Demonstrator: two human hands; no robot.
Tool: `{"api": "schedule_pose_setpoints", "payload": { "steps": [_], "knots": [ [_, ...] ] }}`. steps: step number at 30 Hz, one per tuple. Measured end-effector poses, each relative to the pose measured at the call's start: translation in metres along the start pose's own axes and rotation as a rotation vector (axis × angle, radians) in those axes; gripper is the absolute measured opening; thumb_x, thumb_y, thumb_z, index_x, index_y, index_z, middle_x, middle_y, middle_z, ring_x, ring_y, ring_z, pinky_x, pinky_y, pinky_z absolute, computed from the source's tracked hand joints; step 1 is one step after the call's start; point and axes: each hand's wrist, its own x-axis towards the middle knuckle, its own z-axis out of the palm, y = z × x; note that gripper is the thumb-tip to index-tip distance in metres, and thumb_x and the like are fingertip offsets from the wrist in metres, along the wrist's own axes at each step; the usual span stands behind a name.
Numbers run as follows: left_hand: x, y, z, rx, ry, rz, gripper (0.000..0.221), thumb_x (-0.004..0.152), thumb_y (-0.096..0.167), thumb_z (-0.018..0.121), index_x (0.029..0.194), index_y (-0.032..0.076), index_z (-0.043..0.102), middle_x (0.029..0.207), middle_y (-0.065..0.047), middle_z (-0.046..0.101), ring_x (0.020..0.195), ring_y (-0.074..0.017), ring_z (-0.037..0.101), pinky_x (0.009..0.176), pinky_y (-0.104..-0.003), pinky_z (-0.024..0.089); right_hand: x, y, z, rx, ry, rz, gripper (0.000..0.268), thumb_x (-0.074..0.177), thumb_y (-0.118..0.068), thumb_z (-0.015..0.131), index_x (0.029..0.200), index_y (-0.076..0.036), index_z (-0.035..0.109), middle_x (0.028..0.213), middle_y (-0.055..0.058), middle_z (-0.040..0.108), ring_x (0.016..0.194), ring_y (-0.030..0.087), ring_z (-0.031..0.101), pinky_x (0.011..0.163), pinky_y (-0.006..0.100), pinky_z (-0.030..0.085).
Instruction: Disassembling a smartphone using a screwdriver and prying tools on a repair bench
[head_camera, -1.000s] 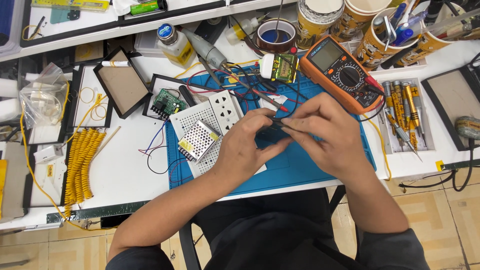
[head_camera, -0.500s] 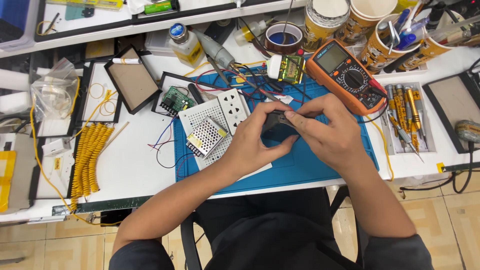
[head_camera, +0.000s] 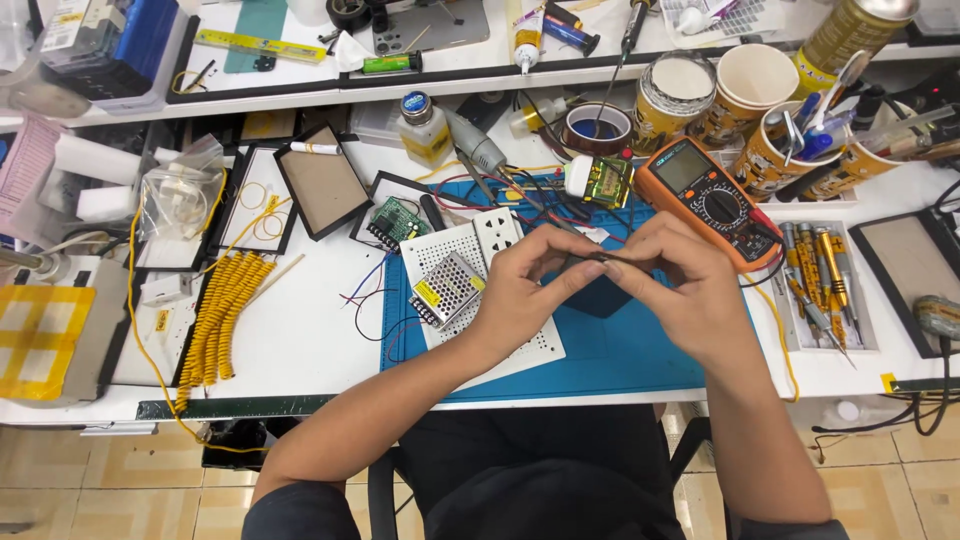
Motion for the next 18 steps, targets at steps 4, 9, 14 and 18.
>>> {"api": "schedule_pose_setpoints", "payload": {
  "steps": [4, 9, 14, 18],
  "knots": [
    [0.0, -0.011, 0.0, -0.041, -0.008, -0.014, 0.017, 0.103, 0.014, 0.086, 0.116, 0.005, 0.079, 0.114, -0.013, 0.083, 0.114, -0.0219, 0.081, 0.097, -0.036, 0.067, -0.007, 0.009, 0.003, 0.124, -0.011, 0.111, 0.007, 0.097, 0.004, 0.083, 0.103, 0.003, 0.079, 0.091, 0.012, 0.066, 0.084, 0.015, 0.056, 0.072, 0.032, 0.05],
    [0.001, -0.002, 0.001, -0.049, -0.04, -0.079, 0.016, 0.106, 0.018, 0.084, 0.115, 0.007, 0.079, 0.11, -0.01, 0.082, 0.112, -0.0164, 0.078, 0.098, -0.034, 0.066, -0.014, 0.013, 0.003, 0.206, 0.067, 0.207, 0.03, 0.092, 0.0, 0.087, 0.119, 0.002, 0.075, 0.09, 0.01, 0.066, 0.082, 0.015, 0.063, 0.073, 0.029, 0.054],
    [0.002, -0.001, -0.003, -0.033, -0.08, -0.101, 0.021, 0.101, 0.023, 0.088, 0.112, 0.008, 0.079, 0.109, -0.008, 0.082, 0.11, -0.0159, 0.079, 0.097, -0.034, 0.065, -0.018, 0.005, 0.003, 0.176, 0.065, 0.245, 0.044, 0.088, -0.004, 0.09, 0.128, 0.004, 0.072, 0.09, 0.012, 0.07, 0.082, 0.017, 0.065, 0.075, 0.032, 0.053],
    [0.004, 0.008, -0.002, -0.044, -0.132, -0.044, 0.015, 0.101, 0.017, 0.087, 0.112, 0.007, 0.083, 0.106, -0.009, 0.079, 0.108, -0.0152, 0.076, 0.094, -0.033, 0.064, -0.02, 0.0, 0.003, 0.173, 0.043, 0.222, 0.054, 0.089, -0.005, 0.088, 0.137, 0.005, 0.067, 0.09, 0.014, 0.072, 0.081, 0.019, 0.067, 0.076, 0.034, 0.056]
  ]
}}
